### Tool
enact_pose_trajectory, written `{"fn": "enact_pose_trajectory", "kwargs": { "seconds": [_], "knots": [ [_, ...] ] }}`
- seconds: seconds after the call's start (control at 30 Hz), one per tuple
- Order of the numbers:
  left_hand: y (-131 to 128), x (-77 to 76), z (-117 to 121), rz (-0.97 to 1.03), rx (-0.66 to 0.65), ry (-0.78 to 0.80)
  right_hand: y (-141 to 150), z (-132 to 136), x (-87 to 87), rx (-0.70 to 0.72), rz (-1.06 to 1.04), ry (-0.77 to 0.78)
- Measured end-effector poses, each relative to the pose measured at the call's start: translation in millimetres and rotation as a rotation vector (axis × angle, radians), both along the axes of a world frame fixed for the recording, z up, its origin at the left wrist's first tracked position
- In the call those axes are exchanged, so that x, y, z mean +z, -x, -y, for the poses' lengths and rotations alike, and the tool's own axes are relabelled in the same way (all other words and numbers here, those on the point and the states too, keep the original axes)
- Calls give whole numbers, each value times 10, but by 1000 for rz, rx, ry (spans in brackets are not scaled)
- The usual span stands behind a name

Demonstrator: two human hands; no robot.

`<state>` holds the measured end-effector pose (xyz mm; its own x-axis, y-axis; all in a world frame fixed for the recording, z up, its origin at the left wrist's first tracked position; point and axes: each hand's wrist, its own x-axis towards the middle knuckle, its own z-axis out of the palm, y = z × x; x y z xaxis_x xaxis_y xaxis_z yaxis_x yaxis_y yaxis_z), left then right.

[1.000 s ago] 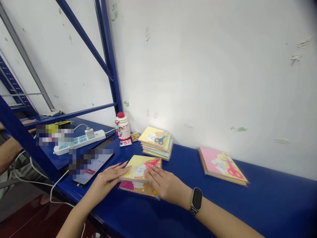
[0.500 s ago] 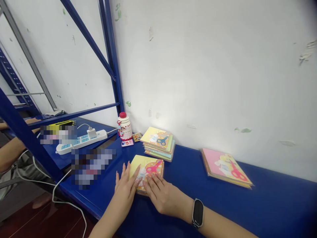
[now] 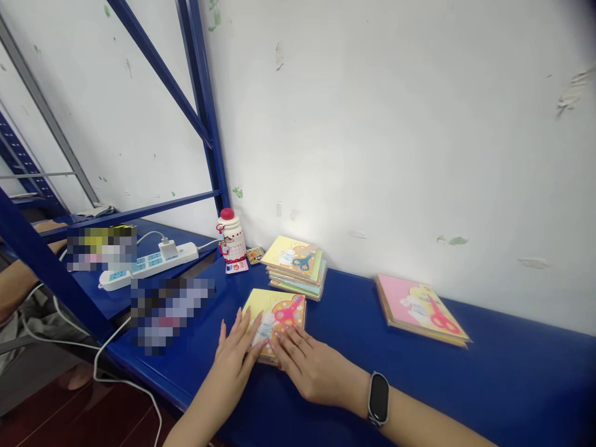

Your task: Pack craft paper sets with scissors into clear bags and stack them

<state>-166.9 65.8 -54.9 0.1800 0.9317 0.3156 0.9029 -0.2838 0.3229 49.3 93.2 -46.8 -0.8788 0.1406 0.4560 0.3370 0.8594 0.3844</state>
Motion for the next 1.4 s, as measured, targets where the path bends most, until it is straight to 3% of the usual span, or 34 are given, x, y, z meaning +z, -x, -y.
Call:
{"fn": "enact_pose_trajectory", "kwargs": {
  "seconds": [0.13, 0.23, 0.33, 0.37, 0.43, 0.5, 0.6, 0.73, 0.8, 0.9, 1.03, 1.17, 1.27, 1.4],
  "knots": [
    [94, 82, 74, -5, -195, 45, -38, -52, 167, 34, -42, -1],
    [146, 142, 118, 17, -261, -79, -108, -45, 436, 38, -94, 28],
    [129, 262, 174, 166, -269, -262, -253, 18, 753, -14, -164, 109],
    [93, 321, 201, 253, -261, -296, -316, 49, 854, -49, -205, 180],
    [-33, 459, 258, 486, -211, -279, -450, 115, 1030, -102, -327, 462],
    [-216, 597, 297, 781, -71, -179, -580, 173, 1164, -203, -432, 770],
    [-495, 725, 282, 1125, -62, 86, -756, 208, 1267, -330, -523, 1151],
    [-693, 698, 173, 1240, -134, 253, -977, 164, 1243, -316, -503, 1569],
    [-726, 658, 136, 1238, -135, 255, -1073, 143, 1200, -283, -489, 1655],
    [-773, 646, 151, 1262, -111, 249, -1137, 152, 1159, -268, -491, 1544],
    [-901, 693, 258, 1270, -59, 247, -1021, 219, 1189, -308, -383, 1099],
    [-986, 691, 329, 1165, -78, 211, -823, 302, 1241, -238, -238, 668],
    [-964, 651, 337, 1056, -135, 201, -759, 346, 1263, -207, -235, 515],
    [-919, 623, 337, 953, -139, 149, -809, 333, 1282, -222, -264, 438]
  ]
}}
